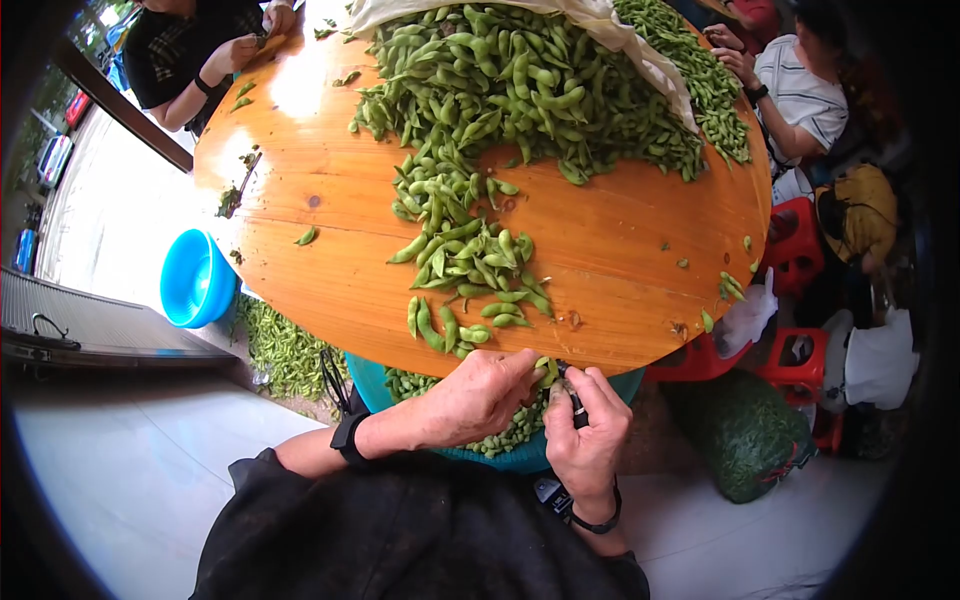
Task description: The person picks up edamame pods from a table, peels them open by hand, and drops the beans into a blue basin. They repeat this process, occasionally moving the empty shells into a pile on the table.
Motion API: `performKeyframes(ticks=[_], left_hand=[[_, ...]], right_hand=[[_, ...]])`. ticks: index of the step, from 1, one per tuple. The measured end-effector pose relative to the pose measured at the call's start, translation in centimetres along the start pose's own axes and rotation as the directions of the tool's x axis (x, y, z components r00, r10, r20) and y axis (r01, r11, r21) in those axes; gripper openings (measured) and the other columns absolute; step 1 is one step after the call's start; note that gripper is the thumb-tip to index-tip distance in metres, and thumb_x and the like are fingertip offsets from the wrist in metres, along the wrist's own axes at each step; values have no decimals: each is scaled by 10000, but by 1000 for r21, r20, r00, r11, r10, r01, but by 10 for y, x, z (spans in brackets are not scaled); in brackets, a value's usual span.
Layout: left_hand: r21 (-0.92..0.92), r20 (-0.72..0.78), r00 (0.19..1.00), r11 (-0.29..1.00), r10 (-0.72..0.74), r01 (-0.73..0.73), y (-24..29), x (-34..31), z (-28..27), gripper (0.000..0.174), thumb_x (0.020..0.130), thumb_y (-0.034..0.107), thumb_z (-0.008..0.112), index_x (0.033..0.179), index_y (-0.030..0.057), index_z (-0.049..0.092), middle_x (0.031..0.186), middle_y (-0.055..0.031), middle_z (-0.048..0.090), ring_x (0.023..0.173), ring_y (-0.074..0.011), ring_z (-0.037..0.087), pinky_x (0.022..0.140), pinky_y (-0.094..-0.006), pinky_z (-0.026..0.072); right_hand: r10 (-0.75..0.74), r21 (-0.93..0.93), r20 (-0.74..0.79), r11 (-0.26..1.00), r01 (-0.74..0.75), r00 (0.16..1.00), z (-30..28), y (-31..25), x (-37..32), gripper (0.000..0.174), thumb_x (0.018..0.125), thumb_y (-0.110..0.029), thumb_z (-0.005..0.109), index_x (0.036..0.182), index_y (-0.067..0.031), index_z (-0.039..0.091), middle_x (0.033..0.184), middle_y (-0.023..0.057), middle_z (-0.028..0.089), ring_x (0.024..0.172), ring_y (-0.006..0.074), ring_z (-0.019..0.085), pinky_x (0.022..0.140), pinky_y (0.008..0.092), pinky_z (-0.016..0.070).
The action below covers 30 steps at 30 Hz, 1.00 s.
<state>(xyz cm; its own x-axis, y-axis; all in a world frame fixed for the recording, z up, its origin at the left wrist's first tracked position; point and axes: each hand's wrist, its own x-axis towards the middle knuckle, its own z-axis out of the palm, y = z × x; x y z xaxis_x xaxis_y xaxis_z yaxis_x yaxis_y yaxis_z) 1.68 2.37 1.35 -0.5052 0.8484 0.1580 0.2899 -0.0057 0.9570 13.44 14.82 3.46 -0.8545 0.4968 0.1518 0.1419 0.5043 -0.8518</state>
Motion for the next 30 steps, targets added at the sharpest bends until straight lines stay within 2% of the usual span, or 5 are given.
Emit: performKeyframes(ticks=[6,17,20,22,30], left_hand=[[101,152,988,995,3,-19,6,5,-14,180,896,42,632,926,-53,482,669,-198,554,643,-408,589,550,-455,444],[337,55,993,935,100,-113,-4,-5,1,537,779,-24,660,1259,-122,441,933,-256,600,797,-431,622,644,-413,543],[106,138,990,994,-29,15,1,3,-15,394,900,46,621,1253,-65,487,873,-164,632,700,-306,634,579,-334,516],[-516,390,807,620,-444,591,5,7,-20,263,1023,166,519,1206,-23,539,819,-64,633,628,-146,584,540,-254,468],[-712,324,870,510,-372,483,8,7,-8,263,1031,197,496,1163,-23,556,848,-46,586,630,-90,515,565,-249,440]], right_hand=[[263,266,144,918,-293,954,-11,-6,4,181,796,51,612,971,98,627,767,163,572,674,316,633,597,353,494],[-167,-115,-90,981,156,982,9,-3,3,184,792,65,604,973,77,631,791,155,554,634,308,589,558,366,467],[61,98,-12,993,-60,998,4,7,2,161,809,51,614,966,84,629,757,145,563,619,276,597,559,351,467],[179,246,29,952,-181,983,0,2,7,152,822,39,624,967,85,632,742,137,572,610,249,593,571,342,472],[-120,-41,-121,992,116,985,4,2,10,148,821,40,635,965,74,637,799,155,596,666,311,620,604,364,495]])
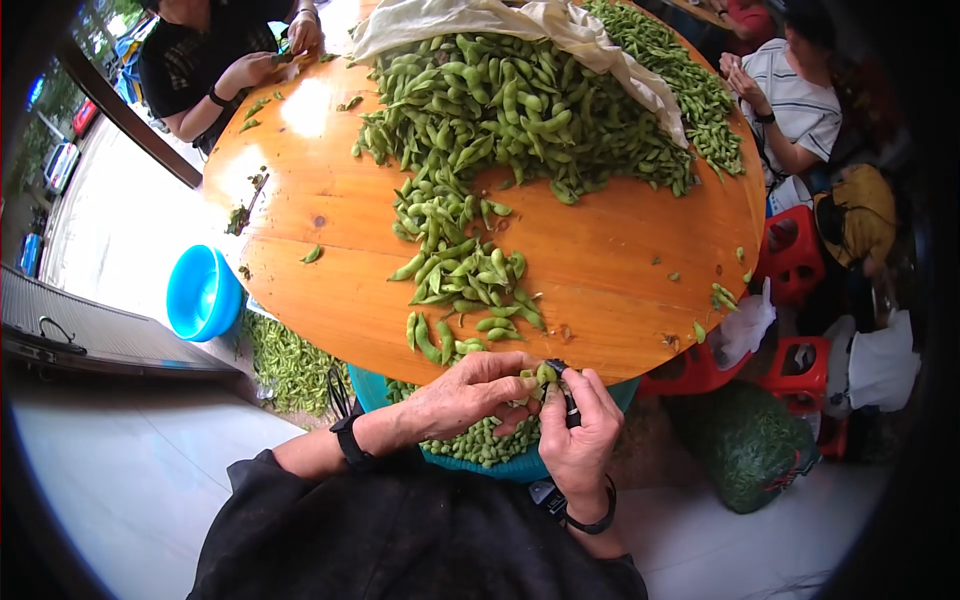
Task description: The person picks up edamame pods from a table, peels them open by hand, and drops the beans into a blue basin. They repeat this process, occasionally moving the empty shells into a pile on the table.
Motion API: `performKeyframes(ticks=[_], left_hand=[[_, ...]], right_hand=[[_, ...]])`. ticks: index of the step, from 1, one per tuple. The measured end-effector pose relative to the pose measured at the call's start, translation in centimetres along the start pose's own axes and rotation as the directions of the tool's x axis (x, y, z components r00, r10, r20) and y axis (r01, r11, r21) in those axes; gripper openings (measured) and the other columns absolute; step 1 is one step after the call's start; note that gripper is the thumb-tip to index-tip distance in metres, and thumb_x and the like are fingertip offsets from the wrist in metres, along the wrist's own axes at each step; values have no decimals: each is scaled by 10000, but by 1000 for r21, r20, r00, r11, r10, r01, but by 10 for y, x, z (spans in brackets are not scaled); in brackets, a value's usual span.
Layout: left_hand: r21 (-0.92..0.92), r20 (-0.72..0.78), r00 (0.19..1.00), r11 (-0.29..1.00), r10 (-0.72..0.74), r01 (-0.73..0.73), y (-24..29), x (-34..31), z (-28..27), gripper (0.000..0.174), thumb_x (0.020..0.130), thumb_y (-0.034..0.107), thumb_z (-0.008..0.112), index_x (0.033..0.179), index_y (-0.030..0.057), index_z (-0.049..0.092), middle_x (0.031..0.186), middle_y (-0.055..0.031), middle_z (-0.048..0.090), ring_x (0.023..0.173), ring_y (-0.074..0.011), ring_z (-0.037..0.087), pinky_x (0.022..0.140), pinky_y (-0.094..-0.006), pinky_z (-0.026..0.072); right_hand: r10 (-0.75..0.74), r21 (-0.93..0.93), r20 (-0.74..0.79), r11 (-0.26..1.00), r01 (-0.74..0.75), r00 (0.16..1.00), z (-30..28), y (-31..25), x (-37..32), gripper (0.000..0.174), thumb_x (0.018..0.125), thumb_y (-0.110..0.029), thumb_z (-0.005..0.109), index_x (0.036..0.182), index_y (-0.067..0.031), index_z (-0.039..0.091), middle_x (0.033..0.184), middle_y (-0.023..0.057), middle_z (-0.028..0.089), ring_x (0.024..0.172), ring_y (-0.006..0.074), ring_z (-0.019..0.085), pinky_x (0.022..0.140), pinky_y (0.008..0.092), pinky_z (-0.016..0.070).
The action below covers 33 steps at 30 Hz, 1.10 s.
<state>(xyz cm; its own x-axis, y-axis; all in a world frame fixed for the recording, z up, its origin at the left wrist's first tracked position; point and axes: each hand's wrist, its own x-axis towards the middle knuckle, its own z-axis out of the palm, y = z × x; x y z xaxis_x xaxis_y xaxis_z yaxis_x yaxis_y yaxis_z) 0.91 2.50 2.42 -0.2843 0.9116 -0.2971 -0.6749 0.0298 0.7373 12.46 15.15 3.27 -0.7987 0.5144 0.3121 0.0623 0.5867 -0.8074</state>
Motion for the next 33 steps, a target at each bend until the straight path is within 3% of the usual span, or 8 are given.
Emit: performKeyframes(ticks=[8,10,12,15,16,19,24,33], left_hand=[[279,107,991,959,-81,48,-18,-1,0,236,1018,217,550,1114,10,609,859,-43,619,738,-119,584,662,-269,480],[712,244,969,671,39,-206,-11,-9,-1,232,999,200,571,1103,0,625,968,-104,673,890,-214,651,773,-329,519],[703,392,918,623,65,-344,3,-15,-3,198,965,156,612,1073,-6,646,1054,-140,684,1027,-289,650,871,-386,519],[818,293,913,419,284,-393,23,-28,-2,157,892,97,692,1015,2,667,1042,-134,677,1038,-300,646,878,-409,524],[902,188,880,278,436,-330,26,-27,-3,166,849,66,709,1004,19,670,980,-114,659,965,-299,636,820,-397,531],[976,219,757,-147,615,-162,28,-5,-20,234,777,52,735,1001,31,670,916,-87,610,879,-286,594,753,-388,522],[934,273,758,-352,592,-62,22,8,-24,317,692,69,737,996,44,647,913,-80,540,853,-274,531,718,-380,495],[960,228,776,-267,588,-81,15,11,-11,373,705,24,684,1064,47,585,971,-142,505,890,-318,514,769,-446,442]], right_hand=[[277,375,62,884,-280,959,-19,7,-5,123,872,33,598,986,76,621,783,85,596,593,141,597,508,272,460],[367,476,12,816,-328,930,-41,14,-4,160,938,-5,517,1040,57,622,781,22,577,541,45,494,461,209,389],[410,456,-148,836,-306,900,-70,30,-8,184,975,-48,485,1062,17,633,707,-14,541,531,13,419,441,189,314],[508,132,-339,859,-495,792,-120,66,-21,213,955,-50,526,1110,70,609,695,15,534,518,40,410,440,220,336],[349,-349,-371,806,-478,860,-138,92,-32,275,913,-22,550,1154,105,591,772,152,629,577,197,573,539,323,465],[61,-748,-342,586,-311,938,-149,110,-39,315,875,1,554,1167,115,588,933,281,661,787,382,659,718,422,512],[186,-470,-386,803,-366,904,-118,84,-26,280,868,9,558,1131,91,612,970,267,668,851,424,648,758,439,507],[253,128,155,953,-273,955,-21,26,15,227,853,35,595,1068,65,661,817,162,696,731,211,690,673,306,526]])
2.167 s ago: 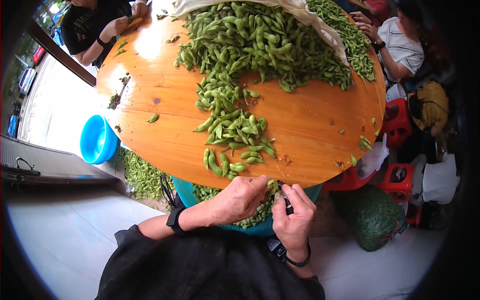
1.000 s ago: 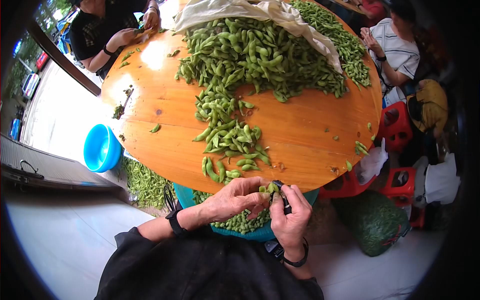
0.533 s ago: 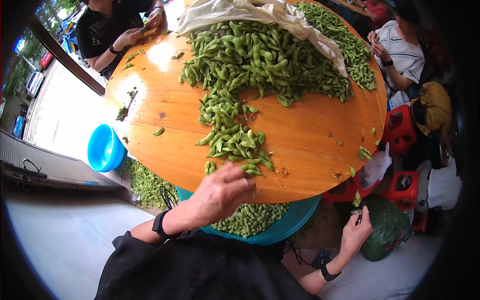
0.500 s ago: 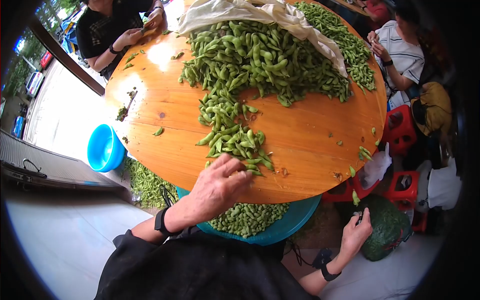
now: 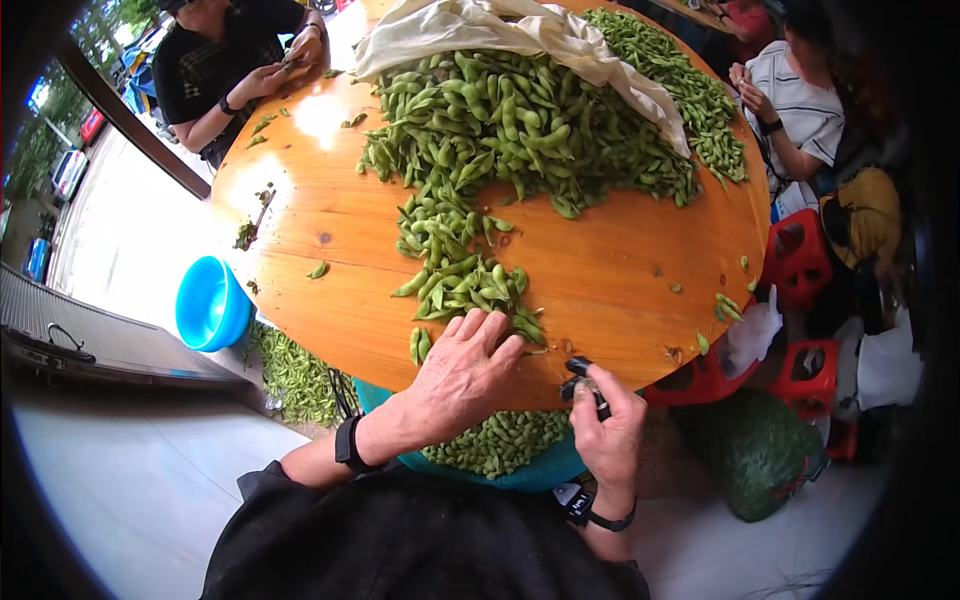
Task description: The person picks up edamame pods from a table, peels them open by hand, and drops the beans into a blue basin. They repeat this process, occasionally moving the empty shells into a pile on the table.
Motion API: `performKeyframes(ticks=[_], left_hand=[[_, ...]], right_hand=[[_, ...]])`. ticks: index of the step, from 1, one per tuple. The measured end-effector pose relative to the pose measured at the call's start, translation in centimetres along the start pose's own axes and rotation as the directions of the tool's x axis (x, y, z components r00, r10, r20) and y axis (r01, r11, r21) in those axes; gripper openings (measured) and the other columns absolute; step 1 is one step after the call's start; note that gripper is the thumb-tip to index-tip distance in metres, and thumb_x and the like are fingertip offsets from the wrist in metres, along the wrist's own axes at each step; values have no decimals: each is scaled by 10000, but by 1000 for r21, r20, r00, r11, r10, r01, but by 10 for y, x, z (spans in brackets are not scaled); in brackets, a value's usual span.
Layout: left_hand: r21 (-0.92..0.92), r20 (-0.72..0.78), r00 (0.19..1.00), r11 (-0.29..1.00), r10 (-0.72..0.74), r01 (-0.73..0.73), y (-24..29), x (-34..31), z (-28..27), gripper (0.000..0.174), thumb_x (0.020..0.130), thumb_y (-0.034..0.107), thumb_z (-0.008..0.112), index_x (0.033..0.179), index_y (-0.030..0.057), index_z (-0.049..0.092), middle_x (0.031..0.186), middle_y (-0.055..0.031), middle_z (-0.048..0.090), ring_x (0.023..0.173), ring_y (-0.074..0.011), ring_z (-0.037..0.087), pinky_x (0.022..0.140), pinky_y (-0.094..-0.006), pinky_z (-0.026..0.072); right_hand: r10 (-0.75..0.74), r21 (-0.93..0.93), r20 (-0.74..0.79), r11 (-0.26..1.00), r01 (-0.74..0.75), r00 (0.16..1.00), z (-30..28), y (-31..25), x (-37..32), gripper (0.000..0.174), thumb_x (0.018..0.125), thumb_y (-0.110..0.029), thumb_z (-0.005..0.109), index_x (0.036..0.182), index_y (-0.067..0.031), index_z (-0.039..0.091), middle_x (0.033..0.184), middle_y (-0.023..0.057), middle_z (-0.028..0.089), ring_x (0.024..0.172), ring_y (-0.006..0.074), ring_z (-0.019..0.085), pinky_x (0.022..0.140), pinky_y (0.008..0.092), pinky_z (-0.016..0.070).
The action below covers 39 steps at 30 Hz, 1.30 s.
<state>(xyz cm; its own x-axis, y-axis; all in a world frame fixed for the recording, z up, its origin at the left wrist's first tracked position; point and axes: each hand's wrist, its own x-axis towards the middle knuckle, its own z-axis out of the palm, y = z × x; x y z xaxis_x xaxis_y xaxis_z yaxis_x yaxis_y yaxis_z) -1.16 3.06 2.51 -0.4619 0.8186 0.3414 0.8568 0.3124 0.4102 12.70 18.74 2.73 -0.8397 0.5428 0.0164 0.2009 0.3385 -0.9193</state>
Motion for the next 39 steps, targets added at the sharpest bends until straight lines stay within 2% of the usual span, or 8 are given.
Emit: performKeyframes(ticks=[3,9,23,27,29,33,37,39], left_hand=[[-242,-55,998,970,-33,18,6,3,-12,316,746,-34,654,1050,20,589,940,-152,542,868,-339,542,744,-426,458],[-796,359,882,393,-305,460,9,-10,-3,99,938,38,625,1001,-36,607,831,-104,658,809,-145,671,709,-280,534],[-793,208,937,512,-280,329,10,-15,-3,153,949,125,661,929,-18,610,779,-27,657,725,-69,617,627,-244,501],[-856,443,858,161,-261,491,11,-18,0,153,975,128,624,912,-7,591,708,19,544,604,-70,456,527,-246,376],[-754,625,772,-344,-116,559,9,-18,2,172,988,169,612,894,28,581,711,48,498,589,-50,426,510,-225,323],[-666,623,782,-544,-29,511,7,-19,8,124,991,166,600,943,58,564,728,7,541,561,-58,406,497,-216,271],[-726,640,765,-380,-67,573,8,-18,-3,183,971,199,640,976,37,555,714,2,552,550,-67,439,479,-231,309],[-766,370,901,474,-228,435,14,-17,-15,243,941,202,680,944,0,544,669,-40,561,545,-82,505,487,-268,405]], right_hand=[[123,286,121,946,-154,985,9,-4,-1,258,917,19,564,1157,53,650,684,20,572,558,79,521,521,239,431],[135,678,335,653,-338,933,9,-22,-3,297,972,-2,526,1255,65,590,682,-33,479,528,29,387,471,207,309],[133,669,359,654,-354,924,12,-18,-3,242,960,16,544,1184,74,615,697,-25,470,532,35,399,459,206,302],[101,698,332,643,-317,938,10,-12,-6,241,939,47,565,1171,69,624,751,1,500,546,50,439,458,210,324],[78,733,319,611,-298,945,13,-6,-7,237,934,52,565,1162,71,624,760,9,511,547,55,448,459,212,332],[-49,676,195,731,-98,980,17,-8,-7,195,922,59,560,1105,85,622,790,36,541,551,68,479,461,226,358],[-27,549,148,834,-60,989,19,-16,-7,148,908,45,575,1042,93,616,800,59,565,554,82,521,471,242,395],[-68,278,160,960,21,985,17,-18,-8,130,899,28,587,1008,93,614,795,74,579,569,96,562,490,251,429]])
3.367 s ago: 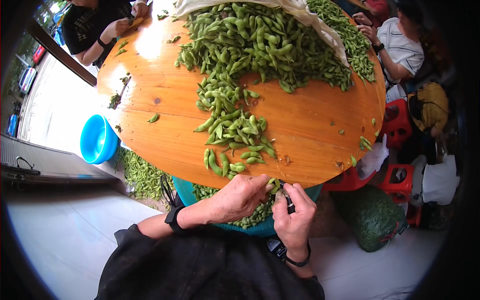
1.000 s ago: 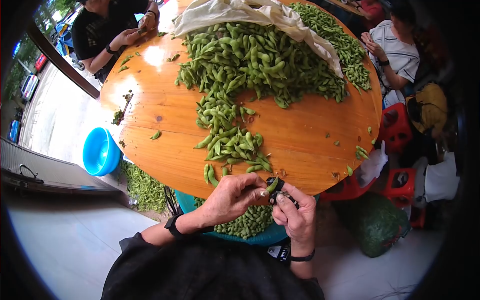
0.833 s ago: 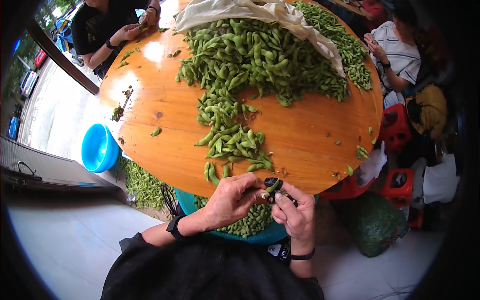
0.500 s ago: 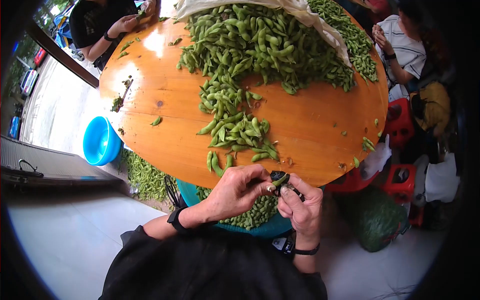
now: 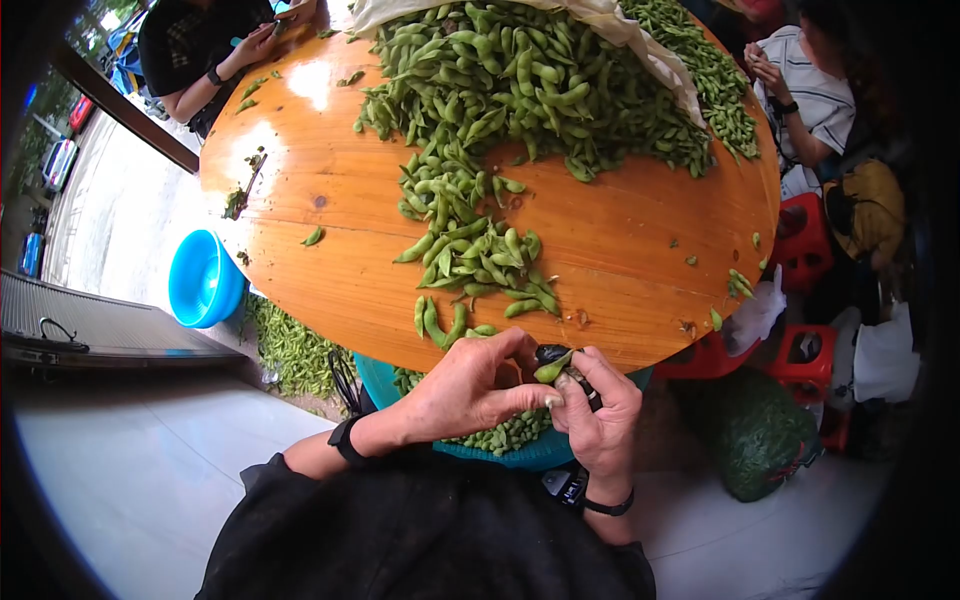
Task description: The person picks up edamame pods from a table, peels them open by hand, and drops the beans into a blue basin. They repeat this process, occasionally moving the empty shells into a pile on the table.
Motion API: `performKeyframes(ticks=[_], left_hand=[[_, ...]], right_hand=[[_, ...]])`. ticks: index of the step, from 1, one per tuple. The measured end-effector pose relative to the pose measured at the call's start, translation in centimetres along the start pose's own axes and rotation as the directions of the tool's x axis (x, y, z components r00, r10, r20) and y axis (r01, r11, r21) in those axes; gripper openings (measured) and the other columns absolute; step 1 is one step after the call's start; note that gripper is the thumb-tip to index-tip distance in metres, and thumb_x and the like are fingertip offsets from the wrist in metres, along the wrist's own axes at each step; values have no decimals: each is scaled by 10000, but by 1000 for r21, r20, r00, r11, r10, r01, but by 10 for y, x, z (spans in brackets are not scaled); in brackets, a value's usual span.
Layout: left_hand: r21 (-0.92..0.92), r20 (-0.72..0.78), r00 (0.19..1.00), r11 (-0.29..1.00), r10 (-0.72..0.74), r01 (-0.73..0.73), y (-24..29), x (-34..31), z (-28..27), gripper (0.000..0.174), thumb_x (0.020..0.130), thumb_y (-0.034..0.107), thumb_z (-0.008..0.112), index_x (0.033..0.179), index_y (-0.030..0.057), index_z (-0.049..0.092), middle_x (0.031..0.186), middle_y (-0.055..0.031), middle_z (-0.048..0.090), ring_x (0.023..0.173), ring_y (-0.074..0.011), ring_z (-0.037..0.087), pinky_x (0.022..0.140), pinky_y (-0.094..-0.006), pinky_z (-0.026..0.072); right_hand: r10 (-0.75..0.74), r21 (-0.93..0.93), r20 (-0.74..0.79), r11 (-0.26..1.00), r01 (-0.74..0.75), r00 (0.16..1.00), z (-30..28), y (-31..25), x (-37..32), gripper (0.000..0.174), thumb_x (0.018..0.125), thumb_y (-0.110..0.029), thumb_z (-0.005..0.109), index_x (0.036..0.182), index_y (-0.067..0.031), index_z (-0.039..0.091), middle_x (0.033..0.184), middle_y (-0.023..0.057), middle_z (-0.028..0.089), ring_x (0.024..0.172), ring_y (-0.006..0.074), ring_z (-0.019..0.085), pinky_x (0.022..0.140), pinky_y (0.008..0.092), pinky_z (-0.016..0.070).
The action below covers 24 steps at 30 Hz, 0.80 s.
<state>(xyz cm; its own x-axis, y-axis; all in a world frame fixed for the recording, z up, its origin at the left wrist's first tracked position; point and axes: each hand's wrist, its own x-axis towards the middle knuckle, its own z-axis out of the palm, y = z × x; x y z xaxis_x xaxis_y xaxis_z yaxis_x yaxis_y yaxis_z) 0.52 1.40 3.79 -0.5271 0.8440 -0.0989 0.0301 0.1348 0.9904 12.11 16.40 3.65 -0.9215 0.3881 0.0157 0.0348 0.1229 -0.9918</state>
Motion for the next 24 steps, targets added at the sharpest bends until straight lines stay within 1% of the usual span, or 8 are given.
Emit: performKeyframes(ticks=[2,5,9,15,18,20,22,24], left_hand=[[112,-39,999,994,24,-20,0,-2,1,272,898,171,723,967,-19,542,695,-111,603,577,-171,587,541,-317,467],[306,-42,959,918,280,-254,-18,-5,8,243,871,97,712,989,-36,545,775,-199,598,714,-391,612,584,-419,474],[250,-40,962,935,269,-251,-24,-18,17,302,875,-31,612,1166,-52,536,877,-220,595,779,-411,619,663,-462,486],[77,-67,987,987,144,-139,-29,-22,28,385,881,-68,517,1263,-40,480,961,-277,601,922,-455,601,765,-450,487],[119,-61,968,965,244,-236,-31,-18,27,416,894,-64,518,1305,-11,478,974,-226,621,839,-387,635,713,-404,500],[164,114,988,979,106,-124,-17,-24,19,427,890,6,615,1299,-14,497,892,-199,629,827,-387,633,699,-414,508],[361,364,919,886,154,-292,-11,-30,6,348,875,50,647,1205,-13,556,881,-205,640,849,-400,637,683,-449,516],[401,246,927,841,284,-364,-5,-33,-3,321,856,58,661,1162,2,585,845,-169,628,810,-363,637,662,-434,519]], right_hand=[[42,19,-4,999,-42,999,2,-2,-4,139,882,19,604,995,98,615,791,89,588,588,123,593,511,264,454],[35,-89,-7,995,-35,999,4,-3,-9,144,851,17,624,973,94,621,775,126,580,623,207,618,557,304,478],[4,-255,-21,967,-9,1000,7,4,-22,170,810,31,632,974,72,634,802,164,589,683,313,617,611,345,489],[-240,-488,-31,851,195,970,22,-3,-26,194,797,45,620,991,55,635,817,155,562,686,313,603,611,376,494],[-305,-532,-40,812,238,951,20,-4,-26,178,796,66,608,972,59,629,808,155,556,675,302,594,600,364,484],[-161,-447,-100,889,100,982,1,-2,-26,168,797,72,604,963,66,626,799,148,556,675,271,596,592,346,474],[-135,-481,-270,876,-12,953,-30,2,-31,139,822,67,568,953,75,614,786,123,550,649,217,574,570,325,451],[-62,-490,-440,853,-182,896,-71,5,-43,139,836,59,539,961,78,599,771,128,527,611,221,532,551,334,421]])
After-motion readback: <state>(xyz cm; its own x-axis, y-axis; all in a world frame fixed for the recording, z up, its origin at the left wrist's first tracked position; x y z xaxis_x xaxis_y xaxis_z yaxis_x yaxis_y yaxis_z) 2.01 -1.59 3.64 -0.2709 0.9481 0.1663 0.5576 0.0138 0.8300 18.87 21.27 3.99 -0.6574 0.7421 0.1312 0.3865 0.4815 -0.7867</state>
